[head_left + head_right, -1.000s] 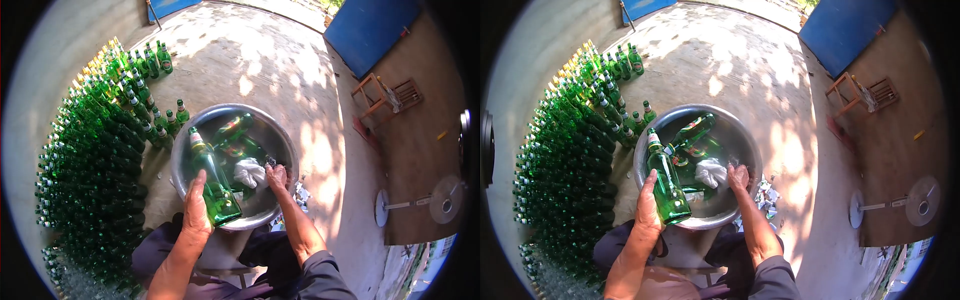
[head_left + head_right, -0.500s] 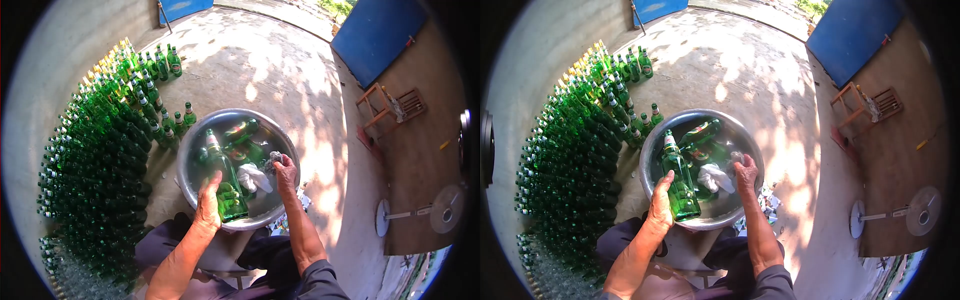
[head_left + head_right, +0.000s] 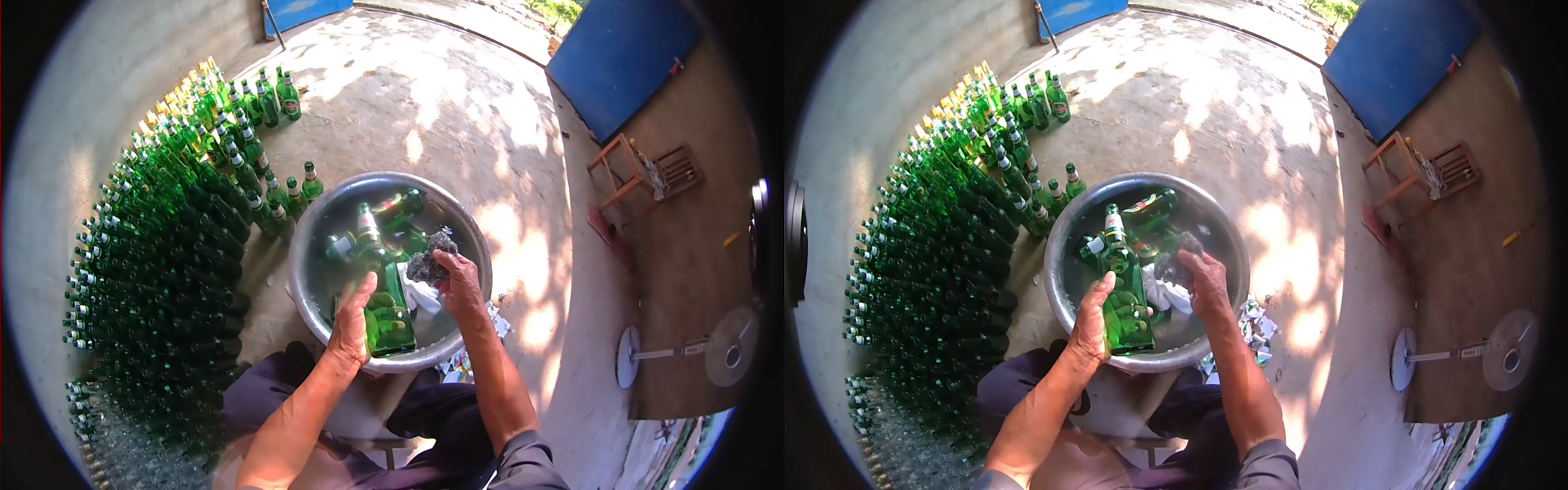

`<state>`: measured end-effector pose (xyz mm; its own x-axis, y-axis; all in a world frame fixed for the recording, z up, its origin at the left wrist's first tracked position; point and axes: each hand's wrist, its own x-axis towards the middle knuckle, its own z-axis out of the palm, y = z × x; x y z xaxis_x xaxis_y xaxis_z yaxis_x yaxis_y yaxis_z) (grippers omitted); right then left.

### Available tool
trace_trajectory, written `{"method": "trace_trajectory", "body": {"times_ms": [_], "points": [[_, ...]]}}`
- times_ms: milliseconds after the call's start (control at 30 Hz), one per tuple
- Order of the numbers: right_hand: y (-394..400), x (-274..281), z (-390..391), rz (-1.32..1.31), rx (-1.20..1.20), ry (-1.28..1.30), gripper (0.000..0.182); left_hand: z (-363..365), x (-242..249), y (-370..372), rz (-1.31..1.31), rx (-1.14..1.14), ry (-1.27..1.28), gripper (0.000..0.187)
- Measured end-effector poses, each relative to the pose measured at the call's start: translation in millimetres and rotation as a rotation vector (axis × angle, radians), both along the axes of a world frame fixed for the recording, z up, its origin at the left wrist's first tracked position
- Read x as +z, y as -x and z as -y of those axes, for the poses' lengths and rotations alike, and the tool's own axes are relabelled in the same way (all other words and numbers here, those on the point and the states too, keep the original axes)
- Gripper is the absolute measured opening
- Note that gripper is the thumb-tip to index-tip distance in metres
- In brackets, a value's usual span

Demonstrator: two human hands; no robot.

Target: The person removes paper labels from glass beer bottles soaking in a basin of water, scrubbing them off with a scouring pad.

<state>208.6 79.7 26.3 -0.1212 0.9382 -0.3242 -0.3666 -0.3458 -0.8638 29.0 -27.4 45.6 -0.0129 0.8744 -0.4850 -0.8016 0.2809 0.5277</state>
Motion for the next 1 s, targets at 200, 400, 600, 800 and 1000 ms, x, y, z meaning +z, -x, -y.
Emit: {"method": "trace_trajectory", "body": {"times_ms": [200, 400, 600, 800, 1000], "points": [[30, 22, 29, 0.024, 0.223, -0.107, 0.030, -5, -23, -12, -0.170, 0.019, 0.001, 0.044], [50, 8, 66, 0.352, 0.412, -0.556, 0.029, -5, -36, -11, -0.242, 0.076, -0.031, 0.046], [50, 26, 103, 0.721, 0.301, -0.836, 0.044, -7, -9, -5, -0.197, 0.086, -0.044, 0.041], [40, 25, 57, 0.645, 0.264, -0.418, 0.057, 0, -22, -32, -0.473, -0.027, -0.115, 0.052], [42, 19, 93, 0.730, 0.307, -0.687, 0.059, -17, -16, -9, -0.235, 0.072, -0.027, 0.045]]}}
